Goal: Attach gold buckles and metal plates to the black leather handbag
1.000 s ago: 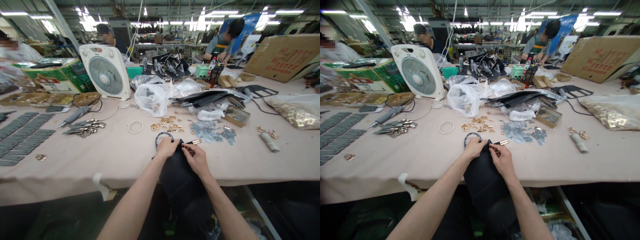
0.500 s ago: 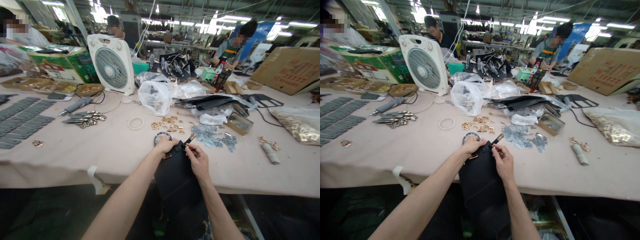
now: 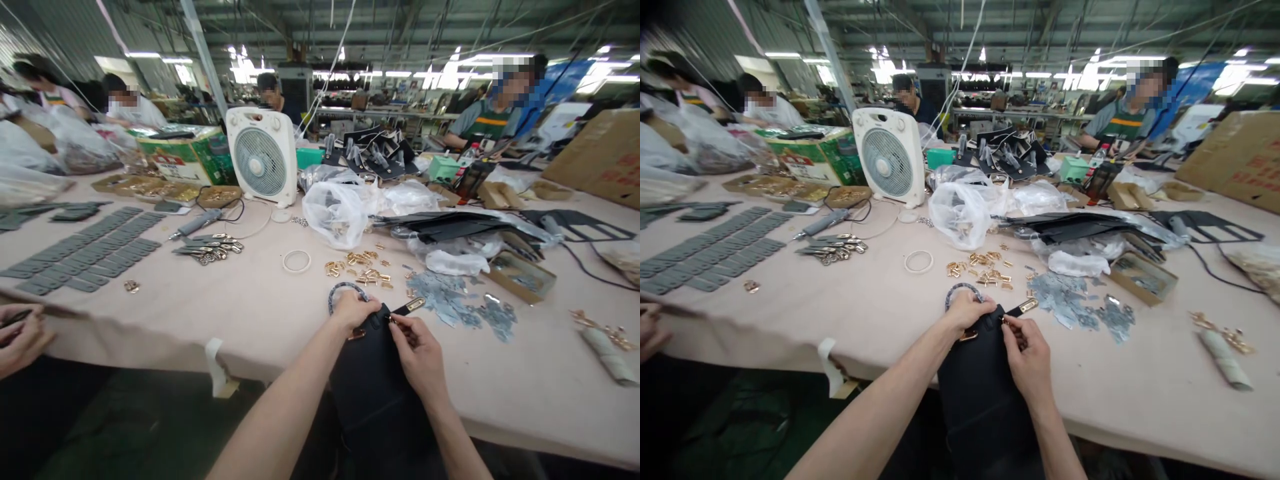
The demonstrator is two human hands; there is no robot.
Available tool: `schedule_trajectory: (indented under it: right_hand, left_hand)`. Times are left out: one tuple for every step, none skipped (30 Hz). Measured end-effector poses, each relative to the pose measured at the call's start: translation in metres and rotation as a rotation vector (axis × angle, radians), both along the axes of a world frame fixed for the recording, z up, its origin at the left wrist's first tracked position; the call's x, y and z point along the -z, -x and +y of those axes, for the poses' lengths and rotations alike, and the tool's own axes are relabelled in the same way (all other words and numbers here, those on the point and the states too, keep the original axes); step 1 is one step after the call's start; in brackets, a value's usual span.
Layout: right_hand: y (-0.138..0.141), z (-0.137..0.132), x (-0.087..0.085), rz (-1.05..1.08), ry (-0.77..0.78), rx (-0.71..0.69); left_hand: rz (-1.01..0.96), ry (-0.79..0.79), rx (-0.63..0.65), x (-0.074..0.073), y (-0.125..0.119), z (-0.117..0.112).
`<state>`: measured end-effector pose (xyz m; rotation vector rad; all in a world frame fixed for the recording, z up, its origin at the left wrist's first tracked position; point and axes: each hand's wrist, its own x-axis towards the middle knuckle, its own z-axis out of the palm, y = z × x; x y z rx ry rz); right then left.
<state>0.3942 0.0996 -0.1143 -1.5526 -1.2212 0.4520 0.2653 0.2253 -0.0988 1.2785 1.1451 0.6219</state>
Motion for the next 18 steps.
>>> schedule_trajectory:
  right_hand:
    - [0.001,0.0,0.0,-0.023,-0.004,0.001]
    - [0.002,0.0,-0.001,-0.047,-0.008,0.002]
    - [0.003,0.0,-0.001,-0.072,-0.013,0.004]
    - [0.003,-0.001,-0.002,-0.098,-0.018,0.006]
    - [0.004,-0.001,-0.002,-0.124,-0.024,0.008]
    - [0.005,-0.001,-0.003,-0.149,-0.029,0.009]
    - [0.006,-0.002,-0.003,-0.171,-0.033,0.011]
    - [0.007,-0.002,-0.004,-0.19,-0.037,0.013]
    - [0.007,-0.002,-0.004,-0.204,-0.039,0.013]
    - [0.008,-0.002,-0.004,-0.212,-0.042,0.015]
    - [0.008,-0.002,-0.004,-0.213,-0.044,0.017]
    - [0.008,-0.002,-0.003,-0.205,-0.043,0.019]
    - [0.007,-0.002,-0.003,-0.188,-0.037,0.02]
    - [0.007,-0.001,-0.002,-0.165,-0.029,0.021]
    - [0.007,-0.001,-0.002,-0.141,-0.019,0.021]
    - [0.006,0.0,-0.001,-0.121,-0.011,0.022]
    - [0.006,0.0,-0.001,-0.108,-0.005,0.022]
    - [0.005,0.001,-0.001,-0.104,-0.003,0.023]
  left_hand:
    - [-0.01,-0.008,-0.001,0.002,0.0,0.0]
    - [-0.019,-0.014,0.0,0.004,0.0,0.001]
    - [-0.025,-0.017,0.001,0.006,0.0,0.001]
    - [-0.026,-0.018,0.001,0.007,0.001,0.001]
    - [-0.025,-0.018,0.0,0.007,0.001,0.001]
    - [-0.023,-0.018,-0.001,0.007,0.001,0.001]
    - [-0.019,-0.018,-0.003,0.006,0.002,0.001]
    - [-0.016,-0.018,-0.006,0.005,0.003,0.0]
    - [-0.015,-0.017,-0.008,0.003,0.003,0.0]
    - [-0.016,-0.015,-0.009,0.001,0.004,-0.001]
    - [-0.019,-0.013,-0.009,0.0,0.004,-0.002]
    - [-0.022,-0.01,-0.009,-0.002,0.005,-0.002]
    - [-0.025,-0.007,-0.01,-0.003,0.005,-0.003]
    - [-0.025,-0.005,-0.012,-0.004,0.005,-0.003]
    - [-0.025,-0.004,-0.012,-0.005,0.005,-0.003]
    - [-0.023,-0.003,-0.012,-0.005,0.005,-0.003]
    - [-0.021,-0.004,-0.012,-0.005,0.005,-0.003]
    - [-0.019,-0.005,-0.011,-0.005,0.005,-0.002]
